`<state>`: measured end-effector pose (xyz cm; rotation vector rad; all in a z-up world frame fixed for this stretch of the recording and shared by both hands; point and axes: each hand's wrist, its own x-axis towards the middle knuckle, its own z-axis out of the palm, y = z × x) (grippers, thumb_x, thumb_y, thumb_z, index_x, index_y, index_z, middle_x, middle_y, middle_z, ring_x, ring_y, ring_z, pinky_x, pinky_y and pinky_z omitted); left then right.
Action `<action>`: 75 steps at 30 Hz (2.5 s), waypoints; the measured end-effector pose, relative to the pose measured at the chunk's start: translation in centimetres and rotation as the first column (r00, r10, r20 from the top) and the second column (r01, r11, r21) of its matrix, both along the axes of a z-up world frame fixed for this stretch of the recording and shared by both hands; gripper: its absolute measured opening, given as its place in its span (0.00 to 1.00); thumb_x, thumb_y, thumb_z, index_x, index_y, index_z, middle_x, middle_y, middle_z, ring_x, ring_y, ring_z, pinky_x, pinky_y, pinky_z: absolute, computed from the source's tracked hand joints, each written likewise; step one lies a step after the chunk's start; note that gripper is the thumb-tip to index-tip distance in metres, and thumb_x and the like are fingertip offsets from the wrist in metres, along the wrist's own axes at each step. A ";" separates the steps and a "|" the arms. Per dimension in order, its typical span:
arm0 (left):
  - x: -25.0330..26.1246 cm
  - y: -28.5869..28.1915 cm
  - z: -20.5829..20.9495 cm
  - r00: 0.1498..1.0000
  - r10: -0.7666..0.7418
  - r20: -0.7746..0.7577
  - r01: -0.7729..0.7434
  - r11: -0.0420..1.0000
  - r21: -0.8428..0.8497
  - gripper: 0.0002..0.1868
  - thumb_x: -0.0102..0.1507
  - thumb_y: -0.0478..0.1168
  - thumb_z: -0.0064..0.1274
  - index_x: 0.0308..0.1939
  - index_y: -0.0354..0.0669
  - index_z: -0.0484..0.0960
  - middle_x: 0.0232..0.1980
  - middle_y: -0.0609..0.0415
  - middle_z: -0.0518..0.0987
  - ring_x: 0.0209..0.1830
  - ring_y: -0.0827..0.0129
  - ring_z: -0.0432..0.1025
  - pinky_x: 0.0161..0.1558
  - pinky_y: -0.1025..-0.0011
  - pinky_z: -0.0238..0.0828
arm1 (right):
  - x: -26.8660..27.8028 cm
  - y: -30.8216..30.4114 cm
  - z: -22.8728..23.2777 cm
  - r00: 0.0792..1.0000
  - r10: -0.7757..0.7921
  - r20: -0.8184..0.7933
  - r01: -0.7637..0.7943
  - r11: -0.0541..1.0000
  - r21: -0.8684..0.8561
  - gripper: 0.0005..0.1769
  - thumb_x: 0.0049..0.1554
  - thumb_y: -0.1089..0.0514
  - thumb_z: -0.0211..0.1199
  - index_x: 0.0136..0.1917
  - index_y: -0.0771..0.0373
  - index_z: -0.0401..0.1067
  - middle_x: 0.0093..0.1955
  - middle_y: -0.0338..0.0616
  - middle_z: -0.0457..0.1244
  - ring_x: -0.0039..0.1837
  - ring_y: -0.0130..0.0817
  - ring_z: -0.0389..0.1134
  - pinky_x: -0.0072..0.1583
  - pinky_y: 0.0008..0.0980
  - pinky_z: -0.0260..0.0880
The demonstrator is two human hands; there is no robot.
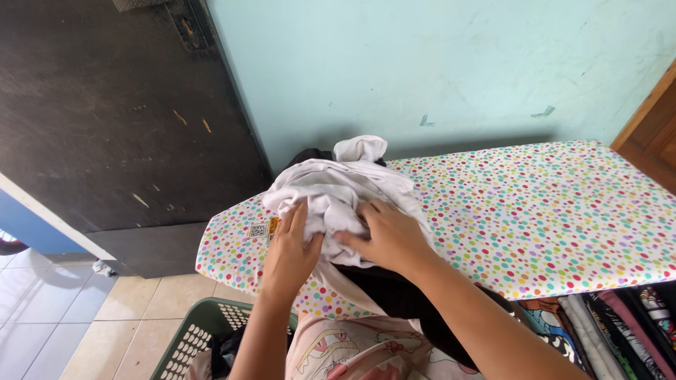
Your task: The person folds a black garment on a polka-dotted ironing board and places it on a nearby stack. They then retrieve a white and black hoodie from a green laundry basket, turn it inside out, and fold it on the ironing board.
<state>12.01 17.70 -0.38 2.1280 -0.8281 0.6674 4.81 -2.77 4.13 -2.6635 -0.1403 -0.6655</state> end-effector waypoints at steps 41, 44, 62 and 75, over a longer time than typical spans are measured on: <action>0.9 -2.7 6.7 0.984 0.179 -0.010 -0.180 0.982 -0.065 0.15 0.59 0.38 0.57 0.50 0.42 0.80 0.48 0.44 0.77 0.48 0.51 0.70 0.50 0.58 0.67 | -8.8 -9.9 0.7 0.978 0.085 0.189 -0.074 0.995 -0.066 0.23 0.49 0.60 0.65 0.58 0.46 0.80 0.53 0.32 0.71 0.58 0.33 0.67 0.68 0.45 0.54; -2.0 -3.7 8.2 0.981 -0.033 0.190 0.052 0.994 -0.100 0.24 0.56 0.33 0.53 0.57 0.42 0.76 0.58 0.43 0.75 0.61 0.43 0.67 0.64 0.52 0.65 | -9.7 -6.9 -0.6 0.966 0.240 0.099 -0.214 0.951 -0.221 0.24 0.48 0.57 0.66 0.59 0.45 0.79 0.59 0.35 0.69 0.56 0.33 0.66 0.68 0.49 0.51; 2.0 -8.3 12.0 0.974 -0.075 -0.213 0.019 0.967 -0.254 0.09 0.59 0.36 0.50 0.39 0.35 0.80 0.23 0.46 0.76 0.20 0.65 0.70 0.29 0.65 0.68 | -10.8 -5.7 2.0 0.982 0.188 0.032 -0.178 0.963 -0.203 0.10 0.52 0.54 0.66 0.48 0.50 0.81 0.53 0.28 0.71 0.67 0.35 0.64 0.72 0.64 0.43; -5.2 -7.6 14.1 0.900 -0.226 -0.372 0.191 0.973 -0.128 0.14 0.60 0.44 0.57 0.37 0.35 0.79 0.25 0.46 0.78 0.21 0.65 0.69 0.27 0.63 0.65 | -3.6 -4.5 2.7 0.912 -0.263 0.314 0.311 0.944 -0.112 0.20 0.60 0.48 0.64 0.54 0.67 0.70 0.48 0.59 0.66 0.53 0.57 0.67 0.58 0.48 0.67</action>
